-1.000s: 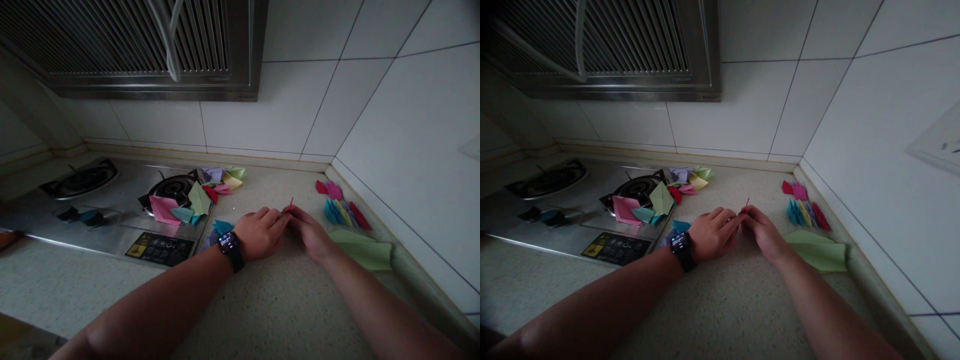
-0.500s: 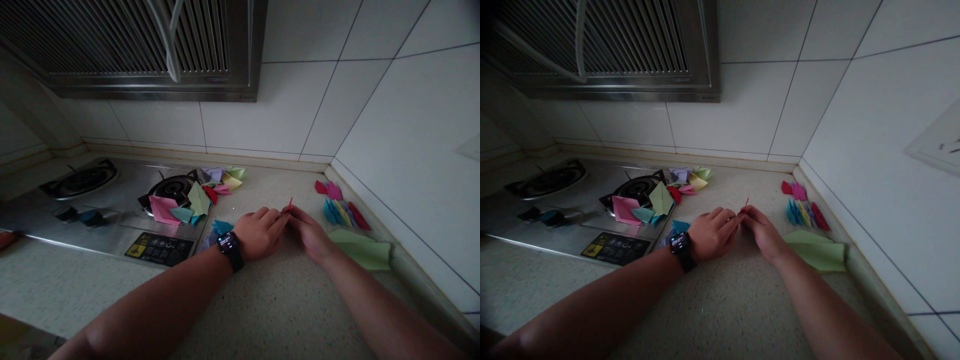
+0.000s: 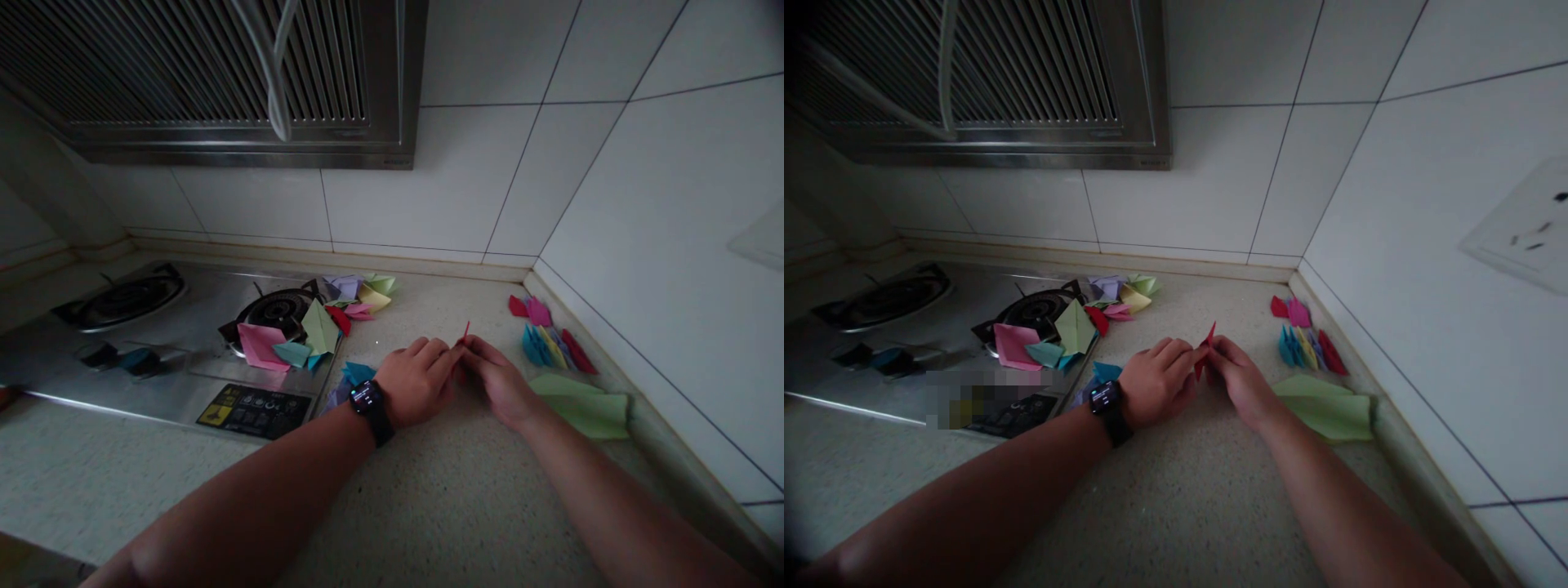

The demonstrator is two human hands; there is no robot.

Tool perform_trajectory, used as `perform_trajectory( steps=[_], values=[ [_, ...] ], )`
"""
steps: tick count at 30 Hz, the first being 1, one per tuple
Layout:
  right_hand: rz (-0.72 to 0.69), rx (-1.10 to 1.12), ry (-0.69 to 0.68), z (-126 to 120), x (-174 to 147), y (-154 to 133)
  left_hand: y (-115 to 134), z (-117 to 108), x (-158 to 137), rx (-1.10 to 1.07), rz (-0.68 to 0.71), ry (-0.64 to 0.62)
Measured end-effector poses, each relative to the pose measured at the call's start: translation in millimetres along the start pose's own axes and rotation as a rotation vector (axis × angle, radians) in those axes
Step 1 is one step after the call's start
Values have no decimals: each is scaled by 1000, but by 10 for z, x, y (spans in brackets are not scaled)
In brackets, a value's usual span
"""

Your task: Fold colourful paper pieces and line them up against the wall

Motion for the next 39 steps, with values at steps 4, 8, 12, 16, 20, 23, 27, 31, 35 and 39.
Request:
perform_trajectory(
  steps=[4, 8, 12, 16, 20, 23, 27, 31, 35, 39],
  values=[
    [-11, -37, -3, 28, -8, -35, -99, -22, -9, -92, -82, 37],
    [-16, -29, 8, 43, -10, -43, -229, -42, -30, -211, -173, 95],
    [-20, -37, -13, 61, -9, -25, -351, -31, -50, -307, -266, 138],
    [-7, -51, -30, 72, -9, -7, -366, 15, -39, -362, -273, 119],
    [-10, -60, -49, 96, -13, -26, -331, 64, -29, -356, -258, 65],
    [-34, -97, -62, 110, -15, -58, -320, 99, -28, -360, -259, 34],
    [-31, -140, -68, 106, -14, -53, -348, 171, -34, -380, -289, -3],
    [-9, -146, -75, 105, -11, -21, -386, 231, -44, -386, -324, -19],
    [-6, -179, -81, 108, -8, -9, -405, 244, -50, -395, -336, -20],
    [-13, -193, -99, 111, -5, -14, -393, 227, -41, -413, -307, -18]
  ],
)
Point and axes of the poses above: each hand's wrist, its own x-axis towards the middle knuckle, its own z-axis out of the palm, y = z × x, the point moved 9 cm from there along x, towards the middle knuckle, and after that the axes turned 7 degrees about x, right-handed, at the moved point
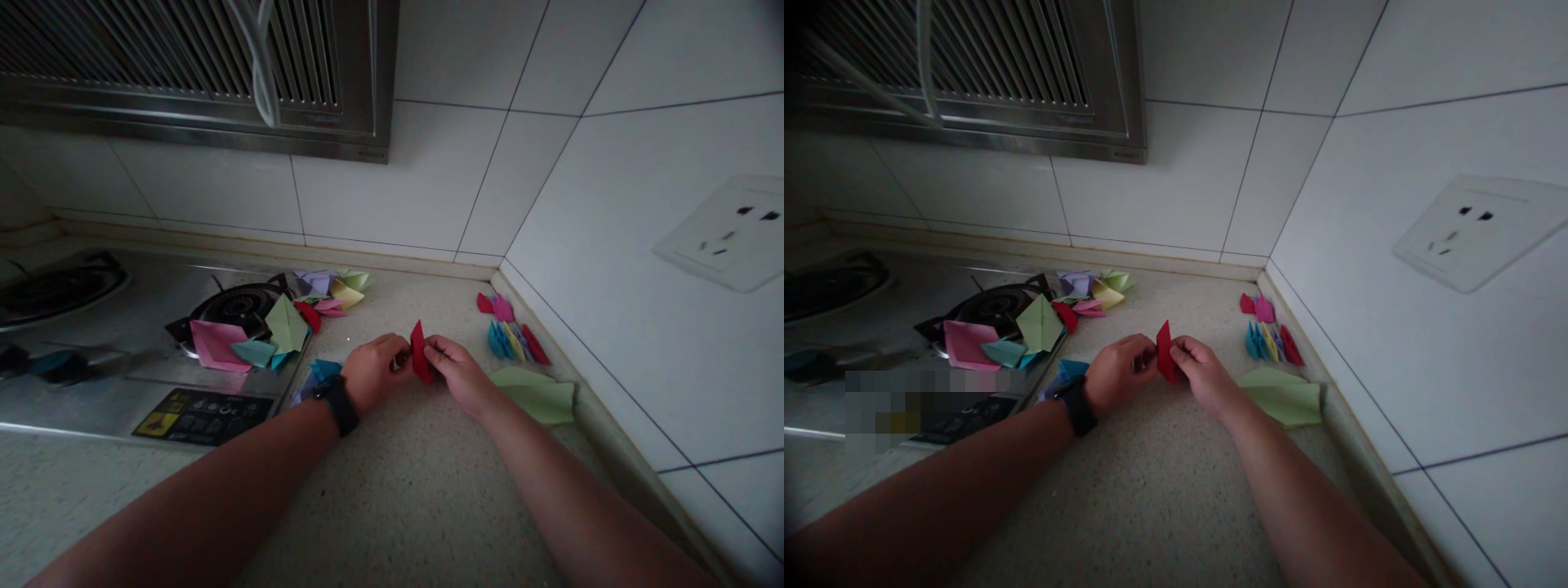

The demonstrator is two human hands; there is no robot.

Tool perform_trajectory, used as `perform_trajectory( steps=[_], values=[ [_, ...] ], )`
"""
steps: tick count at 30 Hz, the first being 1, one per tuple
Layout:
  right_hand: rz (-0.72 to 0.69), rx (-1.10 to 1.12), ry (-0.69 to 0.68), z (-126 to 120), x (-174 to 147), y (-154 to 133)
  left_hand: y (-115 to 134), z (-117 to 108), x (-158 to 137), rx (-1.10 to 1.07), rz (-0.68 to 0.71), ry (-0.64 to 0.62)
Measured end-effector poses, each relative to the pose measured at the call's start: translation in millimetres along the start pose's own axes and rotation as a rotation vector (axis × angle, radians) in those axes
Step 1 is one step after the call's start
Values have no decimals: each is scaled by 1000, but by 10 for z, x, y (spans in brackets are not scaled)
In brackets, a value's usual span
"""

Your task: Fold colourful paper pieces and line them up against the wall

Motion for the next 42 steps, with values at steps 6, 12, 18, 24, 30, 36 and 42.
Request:
perform_trajectory(
  steps=[6, 12, 18, 24, 30, 36, 42],
  values=[
    [6, -11, -4, 1, 3, 10, -20, 7, -2, 53, -18, -1],
    [-49, -51, 106, -57, 6, -47, -140, -12, -19, 27, -121, 58],
    [-57, -35, 109, -67, 8, -47, -47, -66, -12, -56, -6, 97],
    [-8, 14, 82, -59, -2, -14, 9, -73, -5, -135, 47, 84],
    [22, 8, 72, -51, -5, -13, 0, -72, -8, -113, 13, 77],
    [-7, -59, 42, -43, -5, -15, -27, -89, -17, -67, -28, 85],
    [-47, -106, 64, -42, -14, -59, -63, -76, -23, -38, -45, 92]
  ],
)
Point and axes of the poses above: each hand's wrist, its own x-axis towards the middle knuckle, its own z-axis out of the palm, y = z × x, the point moved 9 cm from there along x, towards the middle knuckle, and after that the axes turned 7 degrees about x, right-handed, at the moved point
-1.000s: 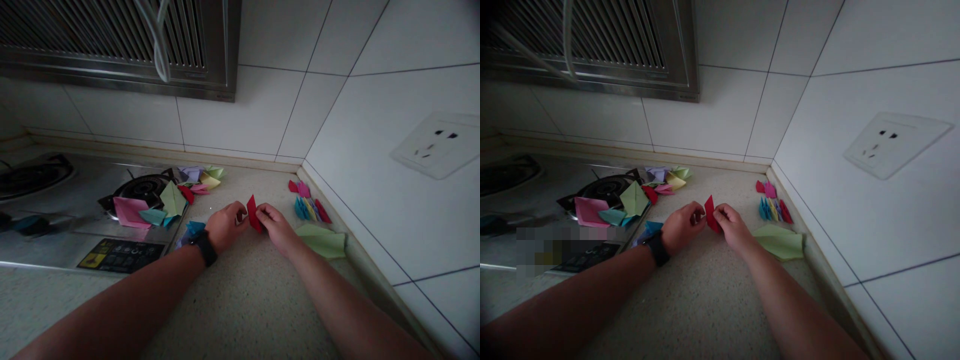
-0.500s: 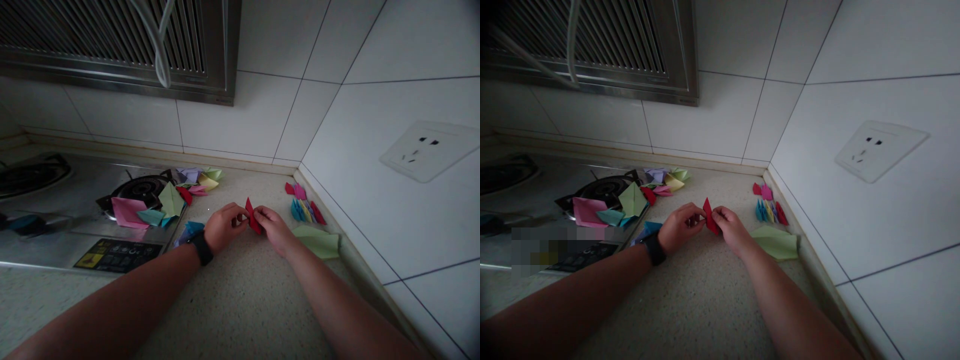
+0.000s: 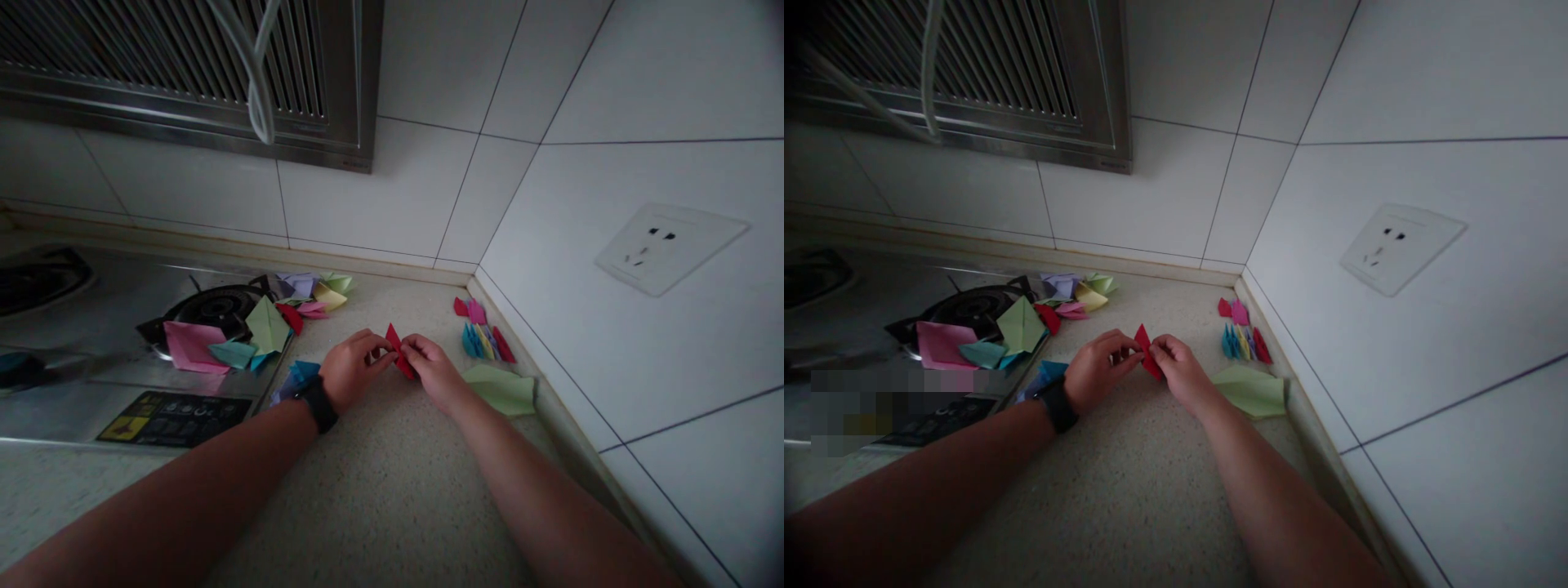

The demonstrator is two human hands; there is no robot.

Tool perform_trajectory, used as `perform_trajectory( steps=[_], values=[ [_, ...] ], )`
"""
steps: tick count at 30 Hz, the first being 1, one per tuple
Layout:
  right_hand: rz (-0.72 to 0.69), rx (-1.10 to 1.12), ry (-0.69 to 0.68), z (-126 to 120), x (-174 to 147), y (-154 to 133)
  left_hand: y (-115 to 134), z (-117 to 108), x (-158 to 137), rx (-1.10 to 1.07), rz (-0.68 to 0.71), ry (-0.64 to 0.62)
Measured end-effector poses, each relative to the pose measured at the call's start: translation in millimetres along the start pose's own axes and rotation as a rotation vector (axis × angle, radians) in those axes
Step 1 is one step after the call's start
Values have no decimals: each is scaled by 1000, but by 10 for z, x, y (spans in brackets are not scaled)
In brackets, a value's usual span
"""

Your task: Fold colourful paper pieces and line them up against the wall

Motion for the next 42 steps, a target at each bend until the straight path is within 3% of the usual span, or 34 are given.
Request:
perform_trajectory(
  steps=[5, 10, 18, 25, 36, 38, 42],
  values=[
    [-49, -22, 94, -54, -3, -59, 68, -13, -2, -50, 34, 0],
    [-158, -102, 170, -107, -25, -137, -11, -33, -1, -154, -62, 18],
    [-274, -433, 34, 73, -143, -342, -179, 53, 52, -347, -136, 23],
    [-304, -628, 21, -58, -253, -481, -256, 29, 54, -431, -226, 73],
    [-395, -904, -191, 28, -478, -792, -376, 99, 50, -494, -298, 78],
    [-379, -988, -144, -54, -467, -822, -423, 94, 36, -496, -320, 120],
    [-259, -1191, 78, -384, -440, -811, -387, 119, 38, -434, -260, 106]
  ],
)
Point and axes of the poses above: each hand's wrist, its own x-axis towards the middle knuckle, its own z-axis out of the palm, y = z × x, the point moved 9 cm from there along x, towards the middle knuckle, and after that the axes turned 7 degrees about x, right-handed, at the moved point
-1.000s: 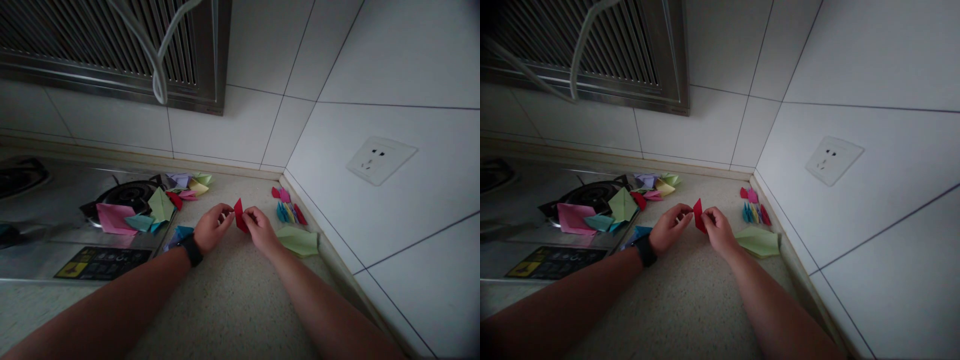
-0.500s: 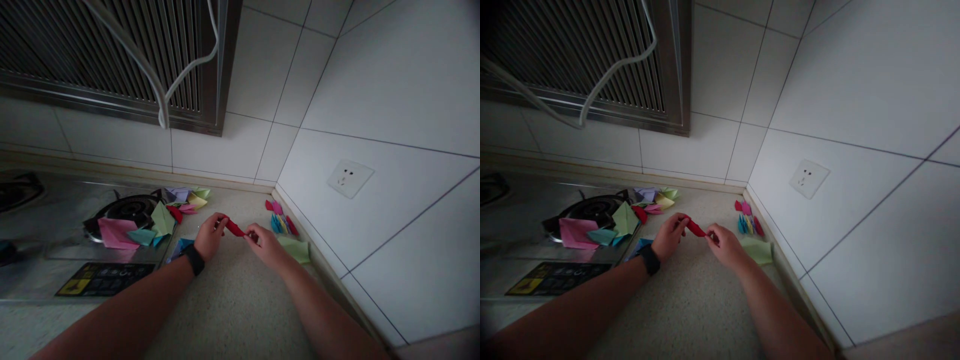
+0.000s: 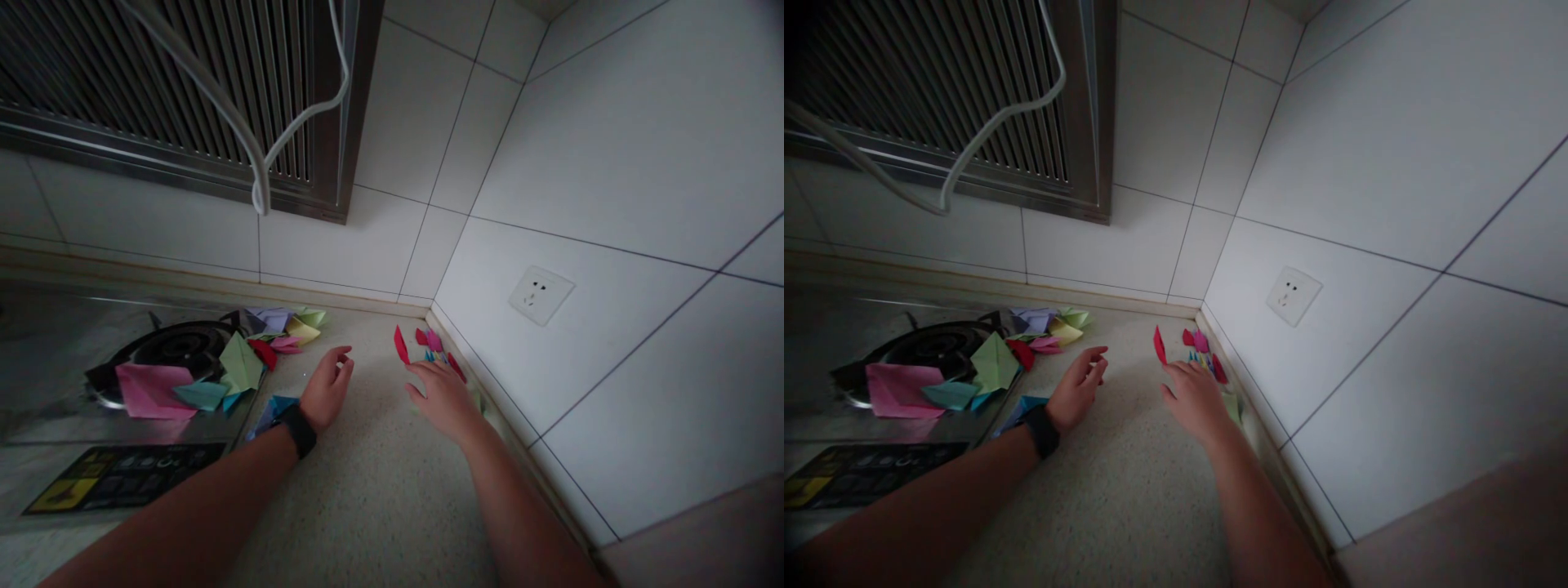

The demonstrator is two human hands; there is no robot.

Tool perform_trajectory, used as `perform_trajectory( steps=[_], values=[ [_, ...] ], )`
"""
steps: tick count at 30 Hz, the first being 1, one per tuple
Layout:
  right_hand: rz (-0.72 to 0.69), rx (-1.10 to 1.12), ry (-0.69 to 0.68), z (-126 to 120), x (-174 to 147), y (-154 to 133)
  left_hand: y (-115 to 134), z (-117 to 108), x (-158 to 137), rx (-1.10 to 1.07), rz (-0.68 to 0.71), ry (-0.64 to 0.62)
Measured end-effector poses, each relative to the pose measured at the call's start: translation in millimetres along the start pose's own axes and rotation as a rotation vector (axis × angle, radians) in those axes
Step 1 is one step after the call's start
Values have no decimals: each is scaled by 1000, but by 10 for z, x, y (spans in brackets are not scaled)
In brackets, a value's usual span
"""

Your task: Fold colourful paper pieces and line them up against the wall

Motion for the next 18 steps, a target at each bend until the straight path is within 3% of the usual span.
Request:
perform_trajectory(
  steps=[7, 18],
  values=[
    [209, -189, -105, 109, -93, 389, 114, 84, -26, 167, 98, -104],
    [340, -357, -249, 243, -130, 581, 106, 183, -26, 271, 130, -204]
  ],
)
Point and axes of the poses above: each hand's wrist, its own x-axis towards the middle knuckle, its own z-axis out of the palm, y = z × x, the point moved 9 cm from there along x, towards the middle knuckle, and after that the axes turned 7 degrees about x, right-handed, at the moved point
